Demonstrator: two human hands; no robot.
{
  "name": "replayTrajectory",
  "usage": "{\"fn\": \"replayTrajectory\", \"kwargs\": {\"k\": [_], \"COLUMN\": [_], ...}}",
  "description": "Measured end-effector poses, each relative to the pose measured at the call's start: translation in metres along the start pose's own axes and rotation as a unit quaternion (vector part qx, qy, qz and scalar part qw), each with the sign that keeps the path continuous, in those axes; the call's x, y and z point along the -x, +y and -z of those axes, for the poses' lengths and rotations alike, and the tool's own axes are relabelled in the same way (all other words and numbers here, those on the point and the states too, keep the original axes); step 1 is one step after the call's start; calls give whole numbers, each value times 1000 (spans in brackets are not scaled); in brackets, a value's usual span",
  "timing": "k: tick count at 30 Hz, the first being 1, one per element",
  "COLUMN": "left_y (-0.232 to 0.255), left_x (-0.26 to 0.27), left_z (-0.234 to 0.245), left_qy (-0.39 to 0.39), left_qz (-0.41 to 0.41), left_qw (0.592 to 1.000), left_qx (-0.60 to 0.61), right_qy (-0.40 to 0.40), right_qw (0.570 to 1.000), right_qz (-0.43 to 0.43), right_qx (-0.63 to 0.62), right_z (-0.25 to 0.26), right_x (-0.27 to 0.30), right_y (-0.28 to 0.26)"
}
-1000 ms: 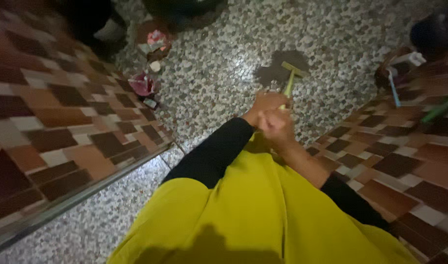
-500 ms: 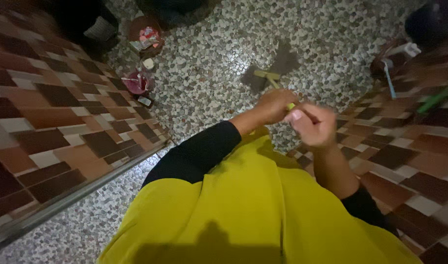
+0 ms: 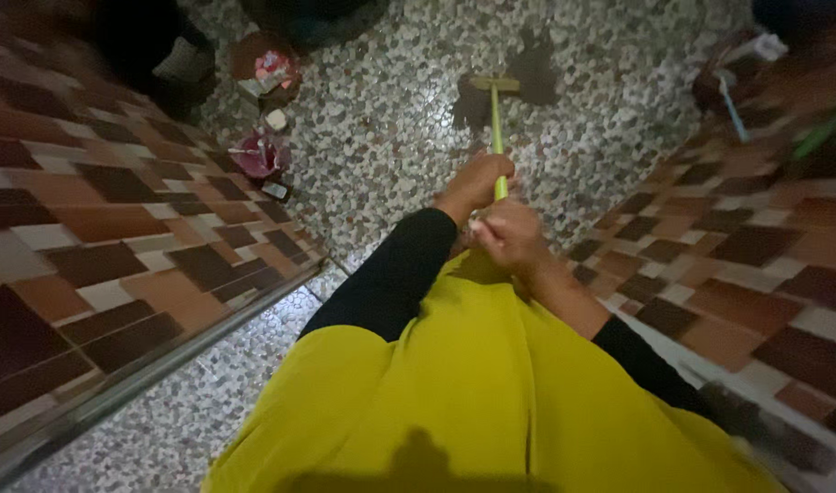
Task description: The person mops a tiled floor using a yellow squeegee mop. They push water and debris across the floor, moving from the center of the room towards the edges and around various items like buckets and a washing machine.
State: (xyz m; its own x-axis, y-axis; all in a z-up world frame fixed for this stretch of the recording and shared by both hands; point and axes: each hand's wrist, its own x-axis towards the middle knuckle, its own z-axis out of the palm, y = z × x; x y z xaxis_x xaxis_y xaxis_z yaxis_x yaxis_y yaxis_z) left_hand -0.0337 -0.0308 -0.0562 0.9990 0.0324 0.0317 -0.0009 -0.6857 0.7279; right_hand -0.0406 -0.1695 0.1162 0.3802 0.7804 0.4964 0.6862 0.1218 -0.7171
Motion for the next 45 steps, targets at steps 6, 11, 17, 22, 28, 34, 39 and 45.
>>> {"fn": "replayTrajectory", "kwargs": {"k": [6,11,17,22,28,34,39,45], "left_y": [38,43,28,-3,19,24,7,-23], "left_x": [48,106,121,126,161,199,212,214], "left_z": [28,53,47,35,32,58,78,72], "left_qy": [55,24,25,18,25,15,36,-3], "left_qz": [3,2,39,49,31,-24,-17,143], "left_qw": [998,999,999,999,999,994,994,990], "left_qx": [22,28,-27,-14,-10,-109,-101,6], "right_qy": [-3,-21,12,-79,-49,9,-6,-44], "right_qw": [995,991,997,993,987,985,993,995], "right_qz": [-48,-57,-28,-85,-99,-33,-34,-73], "right_qx": [-82,-120,-67,-37,-118,-169,-110,-57], "right_z": [17,-4,-48,-75,-54,-75,-114,-147], "right_x": [-4,-4,28,54,54,34,32,45], "right_y": [-57,-105,-109,-74,-110,-156,-162,-145]}}
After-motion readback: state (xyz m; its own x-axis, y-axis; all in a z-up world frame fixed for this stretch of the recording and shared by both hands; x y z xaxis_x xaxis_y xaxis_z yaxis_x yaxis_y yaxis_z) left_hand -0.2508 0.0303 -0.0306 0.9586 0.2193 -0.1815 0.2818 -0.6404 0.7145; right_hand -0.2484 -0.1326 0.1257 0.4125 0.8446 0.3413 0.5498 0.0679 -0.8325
